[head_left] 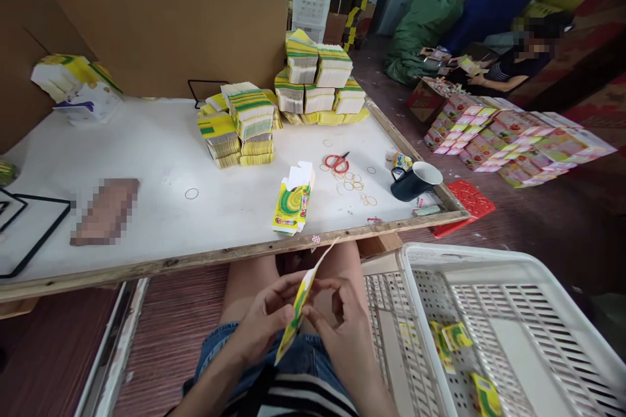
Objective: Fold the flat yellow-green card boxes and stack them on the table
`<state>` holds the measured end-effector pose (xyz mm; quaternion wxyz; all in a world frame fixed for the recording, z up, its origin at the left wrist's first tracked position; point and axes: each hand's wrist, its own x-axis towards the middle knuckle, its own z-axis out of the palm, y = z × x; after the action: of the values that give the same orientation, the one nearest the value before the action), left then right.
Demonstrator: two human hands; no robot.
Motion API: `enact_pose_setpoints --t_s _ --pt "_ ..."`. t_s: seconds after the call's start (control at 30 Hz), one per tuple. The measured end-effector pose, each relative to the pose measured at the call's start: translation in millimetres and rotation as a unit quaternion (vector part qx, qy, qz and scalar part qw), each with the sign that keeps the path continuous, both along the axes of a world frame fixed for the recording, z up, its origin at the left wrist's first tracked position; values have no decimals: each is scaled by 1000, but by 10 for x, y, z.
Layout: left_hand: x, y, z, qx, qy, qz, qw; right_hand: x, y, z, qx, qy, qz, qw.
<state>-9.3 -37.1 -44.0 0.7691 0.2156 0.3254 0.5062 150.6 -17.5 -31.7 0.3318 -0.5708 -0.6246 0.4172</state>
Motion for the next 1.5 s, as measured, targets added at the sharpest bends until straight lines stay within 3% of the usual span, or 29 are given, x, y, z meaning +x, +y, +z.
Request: enact_pose_setpoints --t_s 0.07,0.13,0.2,0.3,0.43,0.63,0.77,0.83,0.9,1.07,1.17,1.33,1.5 --pt "-6 -17 -10 -32 -27 3 999 -4 28 46 102 -43 24 994" --pt "-21 -42 -22 -54 -42 10 998 -5 63 103 145 -58 101 983" --pt "-39 -72 -34 -61 -43 19 997 -13 94 149 129 -62 173 974" --pt "-63 -122 -48 -68 -38 13 997 -48 114 180 75 -44 206 975" --pt "-100 -171 -53 -72 -36 6 997 -97 104 180 45 -14 209 977" --pt "-181 -140 -20 -103 -6 26 994 -100 89 141 64 -13 211 975" --pt "-157 -114 -34 -120 51 81 988 -136 42 46 54 25 65 996" --pt "-114 -123 -47 -100 97 103 985 -161 4 -21 -7 64 35 997" --pt "-68 -143 -56 -59 158 108 980 -173 -31 -85 -61 107 50 991" --pt "-60 -194 -79 31 298 121 946 -136 -49 -170 -68 130 26 989" --pt "-137 -195 -51 95 317 92 939 -90 -27 -174 -46 178 38 982" --pt "-245 -207 64 118 304 6 945 -51 -6 -151 -55 213 116 969" --pt "-208 -229 21 123 336 1 934 -91 3 -105 -77 280 71 954"
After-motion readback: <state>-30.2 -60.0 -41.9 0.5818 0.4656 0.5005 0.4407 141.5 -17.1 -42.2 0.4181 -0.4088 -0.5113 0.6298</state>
